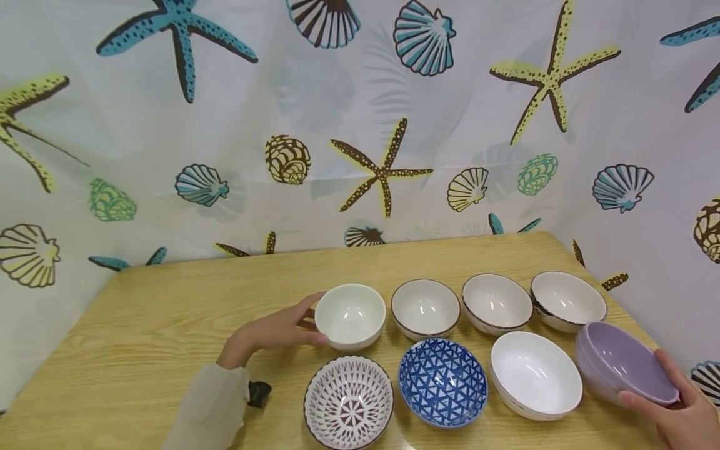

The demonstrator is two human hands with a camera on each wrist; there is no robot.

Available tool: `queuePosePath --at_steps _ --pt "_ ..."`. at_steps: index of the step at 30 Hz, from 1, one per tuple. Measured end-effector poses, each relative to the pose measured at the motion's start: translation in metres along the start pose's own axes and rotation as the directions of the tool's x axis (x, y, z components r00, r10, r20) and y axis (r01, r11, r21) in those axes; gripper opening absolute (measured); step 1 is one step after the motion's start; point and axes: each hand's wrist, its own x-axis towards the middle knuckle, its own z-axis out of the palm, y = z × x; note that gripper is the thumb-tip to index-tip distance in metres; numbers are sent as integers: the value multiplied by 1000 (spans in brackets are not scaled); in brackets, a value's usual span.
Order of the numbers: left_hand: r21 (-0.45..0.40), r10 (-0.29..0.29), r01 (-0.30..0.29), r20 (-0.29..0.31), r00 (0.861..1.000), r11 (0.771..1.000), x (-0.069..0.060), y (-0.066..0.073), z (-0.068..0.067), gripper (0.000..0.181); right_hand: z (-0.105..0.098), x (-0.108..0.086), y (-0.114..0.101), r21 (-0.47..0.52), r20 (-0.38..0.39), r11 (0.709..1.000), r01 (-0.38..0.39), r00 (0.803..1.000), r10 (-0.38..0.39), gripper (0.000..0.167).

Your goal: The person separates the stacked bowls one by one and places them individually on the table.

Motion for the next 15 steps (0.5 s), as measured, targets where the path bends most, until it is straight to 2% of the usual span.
queuePosePath --at_steps 5,9,15 --pt "-2 -22 22 -7 1000 1000 -1 2 -1 95 7 -3 4 138 -33 990 10 999 -5 91" --pt "22 -8 9 -16 1000 1000 -2 2 0 101 9 -2 2 201 -48 980 11 999 -2 96" --pt "35 23 -22 -21 1000 999 -2 3 3 96 8 -2 -2 126 -15 991 -35 999 38 98"
